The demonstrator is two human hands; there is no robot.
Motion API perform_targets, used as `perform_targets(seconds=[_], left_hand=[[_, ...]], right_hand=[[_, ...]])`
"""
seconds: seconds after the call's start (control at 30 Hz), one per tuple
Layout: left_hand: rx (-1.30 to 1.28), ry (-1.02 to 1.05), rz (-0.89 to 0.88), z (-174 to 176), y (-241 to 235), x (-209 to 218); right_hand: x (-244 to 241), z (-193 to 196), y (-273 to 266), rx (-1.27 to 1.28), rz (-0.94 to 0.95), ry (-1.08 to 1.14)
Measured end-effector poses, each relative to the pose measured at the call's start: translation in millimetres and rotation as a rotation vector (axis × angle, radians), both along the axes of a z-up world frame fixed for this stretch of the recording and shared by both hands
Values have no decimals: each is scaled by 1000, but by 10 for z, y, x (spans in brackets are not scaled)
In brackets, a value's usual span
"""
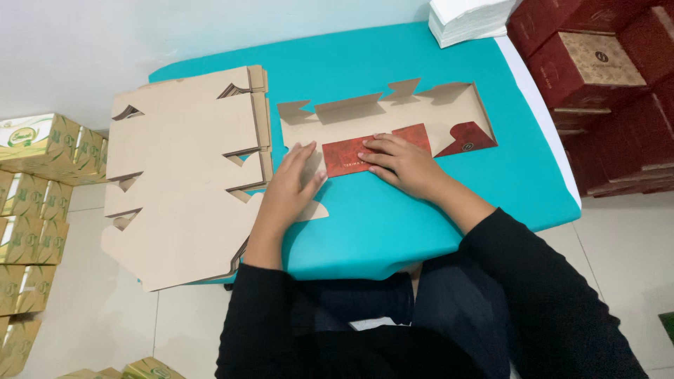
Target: The person folds a cardboard box from a flat template by hand, inserts a white paper liner, and closes the lid.
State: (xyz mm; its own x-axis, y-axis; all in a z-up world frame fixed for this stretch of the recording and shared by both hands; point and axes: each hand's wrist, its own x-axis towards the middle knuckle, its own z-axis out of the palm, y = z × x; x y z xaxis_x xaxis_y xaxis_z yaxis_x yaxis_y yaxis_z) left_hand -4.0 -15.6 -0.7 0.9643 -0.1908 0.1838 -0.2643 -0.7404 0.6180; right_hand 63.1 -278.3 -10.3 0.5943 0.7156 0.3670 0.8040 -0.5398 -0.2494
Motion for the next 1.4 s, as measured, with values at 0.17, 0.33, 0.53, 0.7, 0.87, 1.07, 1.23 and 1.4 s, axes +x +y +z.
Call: perform_targets(seconds=[0.17,0.33,0.53,0.7,0.87,1.07,1.23,1.4], left_hand=[[137,-48,65,380,-172,-574],[31,-17,153,516,-248,-841],[-272,-8,181,389,-145,-773],[-40,34,78,222,59,-616],[232,-43,26,49,194,-566],[-40,59,19,411,88,-603],[86,-160,97,208,117,-468],[318,-314,290,-6,182,-214]], right_hand=[[4,5,-13,28,-12,88],[18,-48,-1,31,-52,100],[-24,30,9,11,-98,160],[-25,38,4,21,-86,156],[-40,78,9,23,-87,190],[-35,67,1,15,-93,172],[-35,89,8,16,-89,182],[-22,2,9,8,-70,105]])
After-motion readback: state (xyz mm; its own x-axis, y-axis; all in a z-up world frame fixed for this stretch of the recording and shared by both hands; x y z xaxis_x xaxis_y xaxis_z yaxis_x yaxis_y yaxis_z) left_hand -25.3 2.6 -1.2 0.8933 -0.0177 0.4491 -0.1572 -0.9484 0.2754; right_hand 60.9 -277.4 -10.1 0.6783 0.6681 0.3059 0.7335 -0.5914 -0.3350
